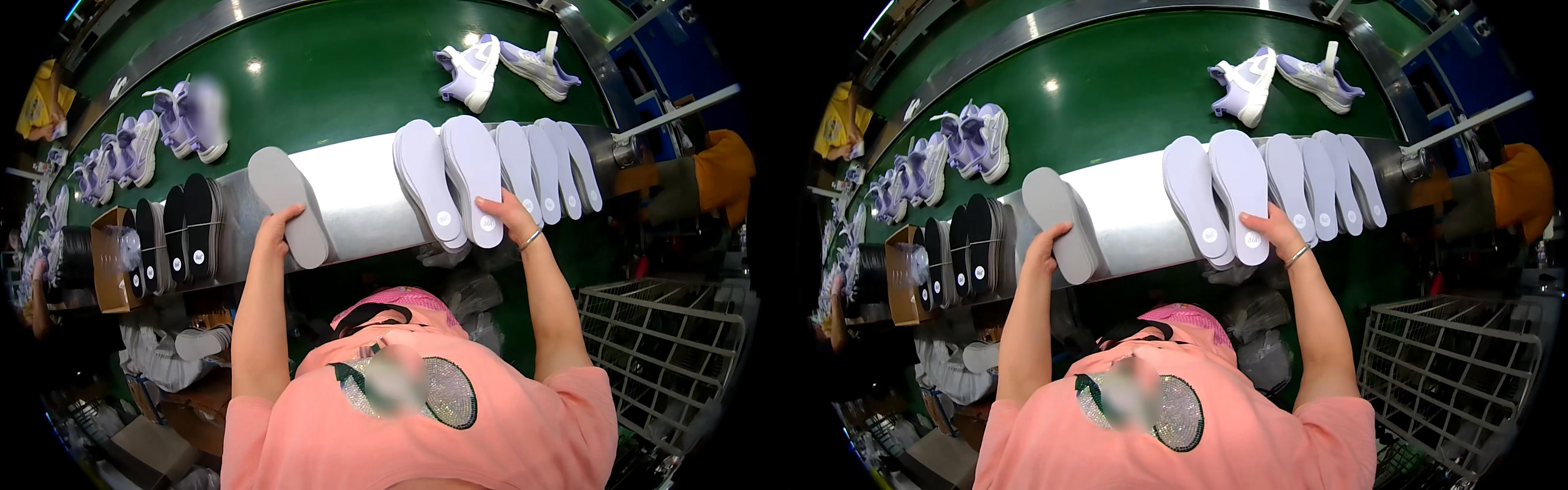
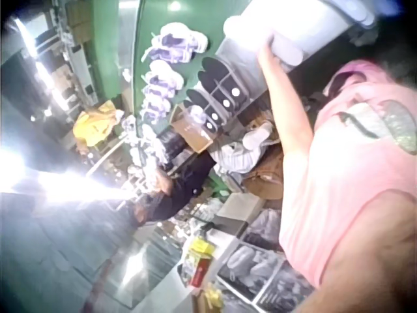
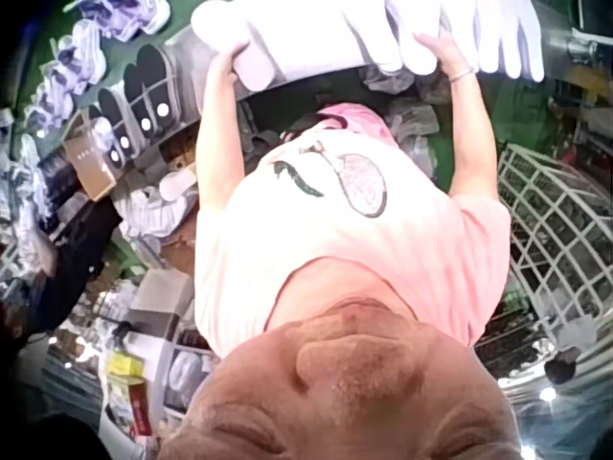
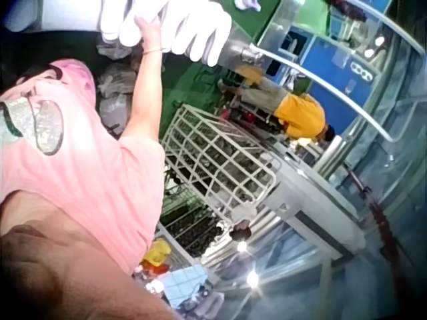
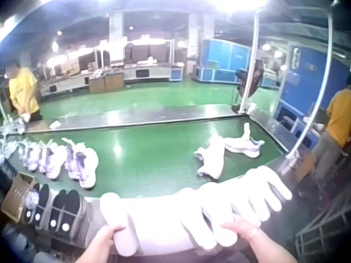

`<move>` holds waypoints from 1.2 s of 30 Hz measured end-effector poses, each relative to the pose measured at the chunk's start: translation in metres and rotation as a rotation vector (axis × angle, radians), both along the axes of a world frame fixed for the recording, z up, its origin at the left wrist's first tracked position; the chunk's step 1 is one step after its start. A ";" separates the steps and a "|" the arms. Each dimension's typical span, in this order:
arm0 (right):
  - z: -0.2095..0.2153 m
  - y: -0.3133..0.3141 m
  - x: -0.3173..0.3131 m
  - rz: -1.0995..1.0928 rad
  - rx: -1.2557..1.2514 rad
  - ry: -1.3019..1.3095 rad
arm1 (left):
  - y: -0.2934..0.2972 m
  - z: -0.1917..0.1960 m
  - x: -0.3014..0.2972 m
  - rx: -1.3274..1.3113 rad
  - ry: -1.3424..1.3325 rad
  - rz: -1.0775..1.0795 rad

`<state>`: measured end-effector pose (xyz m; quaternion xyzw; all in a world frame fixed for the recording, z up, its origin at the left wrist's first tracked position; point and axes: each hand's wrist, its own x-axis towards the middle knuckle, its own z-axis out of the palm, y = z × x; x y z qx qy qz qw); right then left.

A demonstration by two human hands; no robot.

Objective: The person inserts white insoles into purple and white sneakers on a conveyor belt and then retrieves a stack of white insoles from a shelf.

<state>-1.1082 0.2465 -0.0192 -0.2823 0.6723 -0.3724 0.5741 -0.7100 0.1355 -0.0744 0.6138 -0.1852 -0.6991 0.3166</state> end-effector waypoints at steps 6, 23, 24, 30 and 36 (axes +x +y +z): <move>0.024 0.027 0.015 0.170 -0.253 1.177 | 0.012 0.037 -0.022 -0.290 -0.485 -0.112; -0.036 -0.022 0.156 0.460 -0.183 -1.303 | 0.103 0.046 -0.074 0.060 1.158 -0.486; -0.038 -0.021 0.149 0.487 -0.140 -1.338 | 0.106 0.047 -0.075 0.079 1.138 -0.497; 0.028 -0.022 0.133 0.052 -0.323 -0.676 | 0.089 0.053 -0.064 -0.126 0.574 -0.187; 0.008 -0.018 0.132 0.163 -0.418 -0.011 | 0.092 0.060 -0.115 -0.367 0.028 -0.367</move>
